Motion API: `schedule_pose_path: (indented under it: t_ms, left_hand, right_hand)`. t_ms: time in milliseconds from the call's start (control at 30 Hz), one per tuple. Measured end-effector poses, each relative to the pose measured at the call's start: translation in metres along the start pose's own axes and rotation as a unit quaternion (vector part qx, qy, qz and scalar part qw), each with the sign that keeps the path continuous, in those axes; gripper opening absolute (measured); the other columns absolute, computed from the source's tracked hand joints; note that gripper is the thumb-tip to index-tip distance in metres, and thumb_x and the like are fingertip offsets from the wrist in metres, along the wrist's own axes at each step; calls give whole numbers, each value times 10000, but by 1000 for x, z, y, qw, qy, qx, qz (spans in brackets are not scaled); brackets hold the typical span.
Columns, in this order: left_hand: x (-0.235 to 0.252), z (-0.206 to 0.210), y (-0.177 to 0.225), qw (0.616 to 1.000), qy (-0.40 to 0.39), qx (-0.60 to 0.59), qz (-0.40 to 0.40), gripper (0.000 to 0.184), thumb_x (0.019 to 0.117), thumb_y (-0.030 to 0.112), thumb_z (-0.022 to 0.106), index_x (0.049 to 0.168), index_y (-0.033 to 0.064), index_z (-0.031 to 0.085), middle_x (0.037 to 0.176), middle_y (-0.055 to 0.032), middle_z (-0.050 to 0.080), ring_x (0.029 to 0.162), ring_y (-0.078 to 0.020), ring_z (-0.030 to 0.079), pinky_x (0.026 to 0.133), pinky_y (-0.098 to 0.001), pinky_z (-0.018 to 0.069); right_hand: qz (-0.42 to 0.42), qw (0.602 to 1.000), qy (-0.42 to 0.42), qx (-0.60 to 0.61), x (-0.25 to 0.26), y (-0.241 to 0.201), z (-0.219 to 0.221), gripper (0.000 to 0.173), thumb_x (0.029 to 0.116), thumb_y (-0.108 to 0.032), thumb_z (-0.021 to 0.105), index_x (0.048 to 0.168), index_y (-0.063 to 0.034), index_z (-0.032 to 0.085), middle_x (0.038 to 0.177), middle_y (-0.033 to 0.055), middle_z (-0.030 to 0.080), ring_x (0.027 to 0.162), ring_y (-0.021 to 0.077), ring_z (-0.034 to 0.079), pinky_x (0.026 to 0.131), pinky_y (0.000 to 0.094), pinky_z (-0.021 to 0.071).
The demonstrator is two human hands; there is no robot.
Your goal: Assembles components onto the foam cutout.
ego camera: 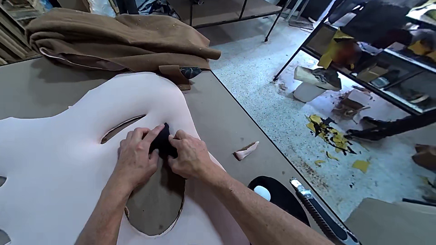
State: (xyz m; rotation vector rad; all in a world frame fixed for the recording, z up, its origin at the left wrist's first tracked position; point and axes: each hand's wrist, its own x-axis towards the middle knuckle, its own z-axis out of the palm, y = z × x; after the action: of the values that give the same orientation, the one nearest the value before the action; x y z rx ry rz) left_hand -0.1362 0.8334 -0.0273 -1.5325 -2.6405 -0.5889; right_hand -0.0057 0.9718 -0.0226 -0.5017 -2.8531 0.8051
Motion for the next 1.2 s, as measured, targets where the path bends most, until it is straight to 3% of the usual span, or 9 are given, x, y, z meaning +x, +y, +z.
schedule_pose_path:
  t_ms: [67, 133, 333, 467, 600, 733, 933, 1067, 1200]
  left_hand:
    - [7, -4, -2, 999, -1, 23, -42, 670, 785, 297, 704, 1445, 258, 593, 1481, -108, 532, 1414, -432, 404, 1044, -739, 323]
    - [13, -12, -17, 990, -38, 22, -133, 616, 927, 396, 607, 1507, 206, 521, 1563, -120, 468, 1478, -440, 334, 1084, -775, 243]
    - [28, -8, -44, 977, -25, -58, -204, 533, 1024, 451, 412, 1394, 137, 635, 1328, -209, 592, 1259, -456, 506, 933, -718, 383]
    - [25, -7, -34, 977, -27, -31, -209, 713, 937, 643, 487, 1426, 137, 601, 1375, -206, 571, 1287, -455, 500, 984, -719, 376]
    - [18, -3, -28, 980, -33, 32, -192, 1037, 772, 876, 536, 1499, 137, 517, 1420, -208, 549, 1308, -453, 496, 1030, -701, 371]
    - [17, -9, -28, 975, -56, 22, -213, 1062, 757, 870, 582, 1528, 147, 482, 1458, -189, 523, 1353, -422, 466, 1092, -672, 329]
    - [26, -7, -20, 965, -103, 44, -236, 1044, 775, 816, 616, 1570, 172, 408, 1502, -209, 464, 1393, -439, 412, 1104, -689, 292]
    - [14, -15, -34, 983, -55, 6, -176, 886, 863, 742, 593, 1541, 186, 470, 1471, -184, 523, 1369, -417, 466, 1099, -668, 349]
    - [6, -29, -52, 983, -71, -67, -159, 584, 967, 486, 638, 1500, 267, 542, 1530, -79, 505, 1426, -343, 436, 1113, -616, 389]
  right_hand:
    - [-5, 1000, -17, -10, 2, -1, -6, 421, 824, -293, 745, 1205, -113, 735, 1044, 46, 655, 865, 204, 664, 650, 427, 555]
    - [-6, 999, -35, -24, 3, -4, -12, 390, 829, -291, 737, 1171, -103, 734, 1034, 47, 647, 861, 206, 662, 649, 429, 551]
    - [-11, 996, -38, -75, 9, -11, -4, 306, 780, -236, 741, 1054, -99, 750, 973, 26, 616, 770, 175, 635, 566, 392, 518]
    - [-29, 992, -19, -121, 7, -9, 6, 311, 768, -281, 726, 1017, -97, 746, 948, 23, 595, 749, 163, 624, 538, 361, 505]
    - [-21, 999, 45, -13, 6, 5, 5, 403, 926, -303, 641, 1251, -82, 732, 1010, 73, 655, 799, 188, 652, 637, 402, 562]
    - [-28, 989, 79, -125, 13, -8, 16, 510, 928, -301, 570, 1393, -105, 642, 1132, 90, 647, 866, 219, 664, 621, 388, 547]
    - [2, 974, 5, -226, 29, -27, 21, 511, 933, -369, 543, 1276, -16, 678, 1046, 106, 633, 862, 255, 663, 570, 407, 520]
    - [25, 997, -60, -39, 35, -12, -12, 445, 996, -226, 510, 1403, -99, 639, 1252, 150, 648, 1054, 306, 671, 824, 541, 567]
    - [-84, 995, 19, -55, -18, 6, -24, 341, 995, -133, 542, 1274, -171, 735, 1150, 62, 694, 1050, 223, 659, 876, 440, 570]
